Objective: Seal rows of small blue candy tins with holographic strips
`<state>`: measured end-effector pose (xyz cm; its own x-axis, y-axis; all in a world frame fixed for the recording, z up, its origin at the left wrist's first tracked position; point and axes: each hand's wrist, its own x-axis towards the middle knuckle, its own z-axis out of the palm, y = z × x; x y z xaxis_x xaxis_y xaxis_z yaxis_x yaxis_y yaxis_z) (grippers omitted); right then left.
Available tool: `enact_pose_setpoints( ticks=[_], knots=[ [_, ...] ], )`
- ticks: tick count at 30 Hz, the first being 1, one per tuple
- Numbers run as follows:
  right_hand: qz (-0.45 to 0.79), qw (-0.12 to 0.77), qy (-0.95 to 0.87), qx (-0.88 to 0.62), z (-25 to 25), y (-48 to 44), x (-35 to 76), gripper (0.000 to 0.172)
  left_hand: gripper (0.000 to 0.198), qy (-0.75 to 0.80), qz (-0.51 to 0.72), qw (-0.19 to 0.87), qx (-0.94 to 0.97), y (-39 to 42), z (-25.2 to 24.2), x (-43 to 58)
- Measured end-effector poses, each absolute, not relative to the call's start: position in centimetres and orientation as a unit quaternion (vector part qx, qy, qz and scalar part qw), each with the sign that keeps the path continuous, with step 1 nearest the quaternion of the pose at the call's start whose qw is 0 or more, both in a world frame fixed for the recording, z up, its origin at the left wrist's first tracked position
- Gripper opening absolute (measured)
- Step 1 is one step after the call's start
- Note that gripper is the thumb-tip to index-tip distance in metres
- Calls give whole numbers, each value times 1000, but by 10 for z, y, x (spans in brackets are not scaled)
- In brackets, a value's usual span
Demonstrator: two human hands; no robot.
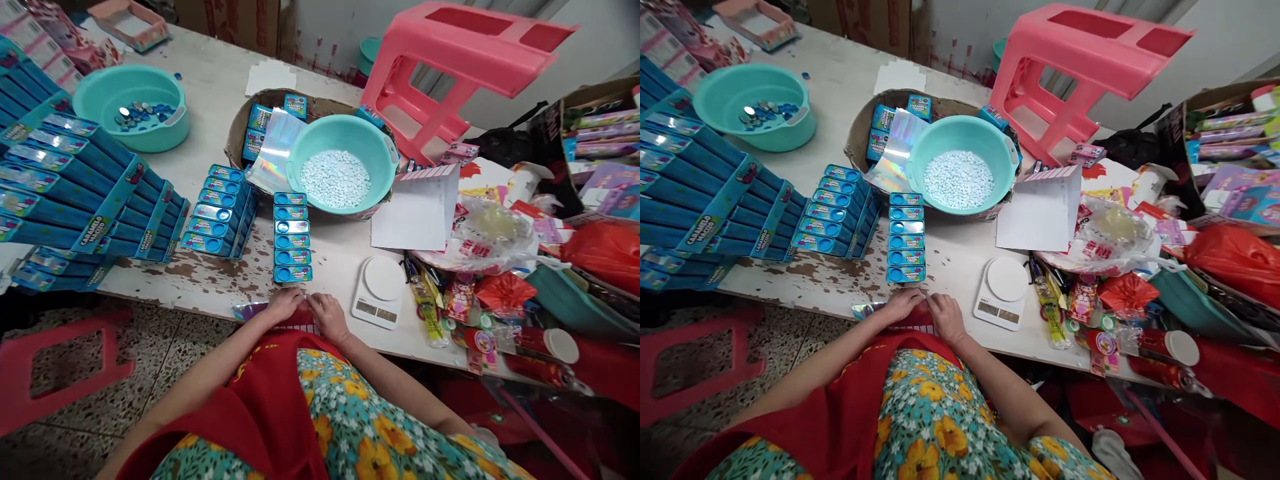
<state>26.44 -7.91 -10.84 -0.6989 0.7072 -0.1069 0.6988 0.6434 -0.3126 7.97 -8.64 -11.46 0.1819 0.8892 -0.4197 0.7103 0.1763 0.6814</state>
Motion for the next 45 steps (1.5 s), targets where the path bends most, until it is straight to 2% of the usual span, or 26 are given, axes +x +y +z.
enact_pose_setpoints(
  ticks=[9, 17, 19, 24, 28, 30, 32, 35, 37, 39, 42, 45],
  knots=[
    [89, 10, -925, -369, -119, -86, 268, 44, 31, 625, 65, 427, 650, -81, -120, 78],
    [97, 19, -934, -344, -120, -91, 270, 53, 32, 614, 48, 442, 652, -76, -117, 78],
    [97, 37, -938, -330, -119, -91, 273, 48, 31, 616, 43, 445, 648, -75, -119, 77],
    [109, 95, -935, -323, -108, -86, 275, 17, 27, 626, 33, 443, 641, -75, -124, 79],
    [188, 92, -919, -335, -78, -81, 276, 13, 31, 642, 37, 435, 631, -73, -122, 84],
    [257, 119, -890, -358, -51, -79, 275, 10, 32, 642, 42, 432, 632, -76, -111, 84],
    [335, 158, -848, -380, -18, -75, 272, 7, 34, 622, 100, 457, 628, -85, -88, 79],
    [431, 215, -776, -408, 30, -70, 262, 6, 41, 540, 281, 571, 551, -106, -37, 66],
    [476, 242, -730, -426, 54, -68, 252, 8, 46, 479, 357, 645, 476, -117, -2, 59],
    [508, 259, -690, -445, 66, -66, 240, 10, 45, 478, 374, 670, 428, -123, 23, 55],
    [547, 280, -629, -477, 64, -64, 222, 13, 25, 546, 364, 644, 393, -119, 41, 52],
    [551, 314, -586, -505, 50, -62, 206, 12, 24, 592, 353, 607, 395, -111, 46, 46]
  ],
)
